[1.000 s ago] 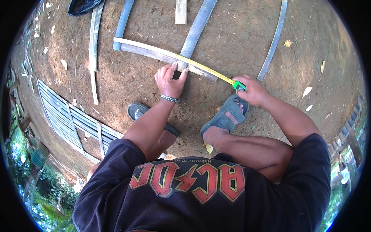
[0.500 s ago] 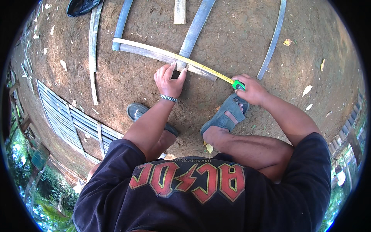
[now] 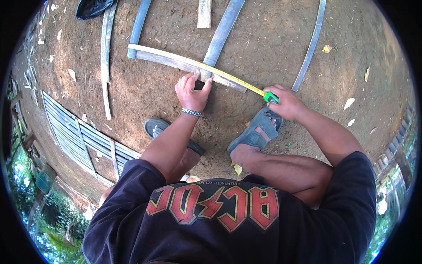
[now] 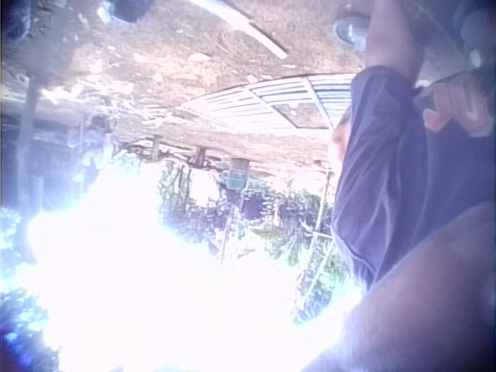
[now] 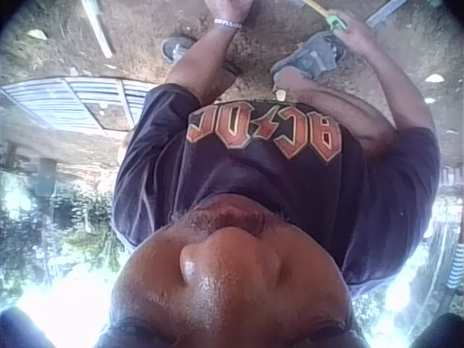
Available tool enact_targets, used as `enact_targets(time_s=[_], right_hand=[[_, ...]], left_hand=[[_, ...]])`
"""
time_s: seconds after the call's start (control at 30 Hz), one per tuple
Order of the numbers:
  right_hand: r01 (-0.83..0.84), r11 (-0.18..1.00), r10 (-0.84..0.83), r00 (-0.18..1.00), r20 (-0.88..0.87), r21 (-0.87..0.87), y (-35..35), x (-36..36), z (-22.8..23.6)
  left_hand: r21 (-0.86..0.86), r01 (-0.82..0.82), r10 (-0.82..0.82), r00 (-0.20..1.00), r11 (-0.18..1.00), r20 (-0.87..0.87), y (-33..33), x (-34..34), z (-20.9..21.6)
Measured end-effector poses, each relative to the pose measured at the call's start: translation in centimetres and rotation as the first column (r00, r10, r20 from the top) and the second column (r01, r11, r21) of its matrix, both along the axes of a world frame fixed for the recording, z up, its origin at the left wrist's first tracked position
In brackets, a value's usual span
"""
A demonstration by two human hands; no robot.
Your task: The person assembles a rectangular bamboo frame on the ground. They measure bamboo strips with a tape measure, position them into a frame, and secure the joints by hammering nails with a wooden mallet.
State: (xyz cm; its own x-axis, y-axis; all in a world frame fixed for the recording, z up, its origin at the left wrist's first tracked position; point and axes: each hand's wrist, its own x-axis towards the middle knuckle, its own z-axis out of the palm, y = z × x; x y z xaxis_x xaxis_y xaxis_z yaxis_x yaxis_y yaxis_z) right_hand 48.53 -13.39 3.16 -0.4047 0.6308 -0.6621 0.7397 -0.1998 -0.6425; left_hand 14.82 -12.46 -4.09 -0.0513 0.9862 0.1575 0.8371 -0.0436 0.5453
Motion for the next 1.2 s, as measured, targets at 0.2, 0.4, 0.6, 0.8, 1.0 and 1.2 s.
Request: enact_targets(time_s=[0.2,0.4,0.6,0.8,1.0,1.2], right_hand=[[-0.001,1.000,0.001,1.000,-0.010,-0.004,0.00,0.11,-0.19],[-0.007,1.000,0.007,1.000,0.001,-0.007,0.12,0.02,-0.07],[0.001,1.000,0.000,1.000,0.017,-0.031,0.25,-0.05,-0.02],[0.001,0.999,0.000,1.000,0.016,-0.033,0.31,-0.15,0.15],[0.010,1.000,-0.010,1.000,-0.003,-0.023,0.05,0.04,-0.23],[0.001,1.000,-0.001,1.000,-0.002,-0.004,0.21,-0.11,0.05]], left_hand=[[0.019,0.011,-0.011,1.000,1.000,0.001,-0.12,-0.08,-0.12],[0.032,0.011,-0.011,1.000,0.999,0.011,-0.10,-0.06,-0.03],[0.034,0.011,-0.012,1.000,0.999,0.024,-0.04,-0.07,-0.05],[0.011,-0.004,0.003,1.000,1.000,0.025,-0.02,0.00,0.06],[-0.002,-0.016,0.016,0.999,1.000,0.038,-0.02,0.04,0.00],[0.008,0.005,-0.006,1.000,1.000,0.029,-0.08,-0.32,-0.17]])
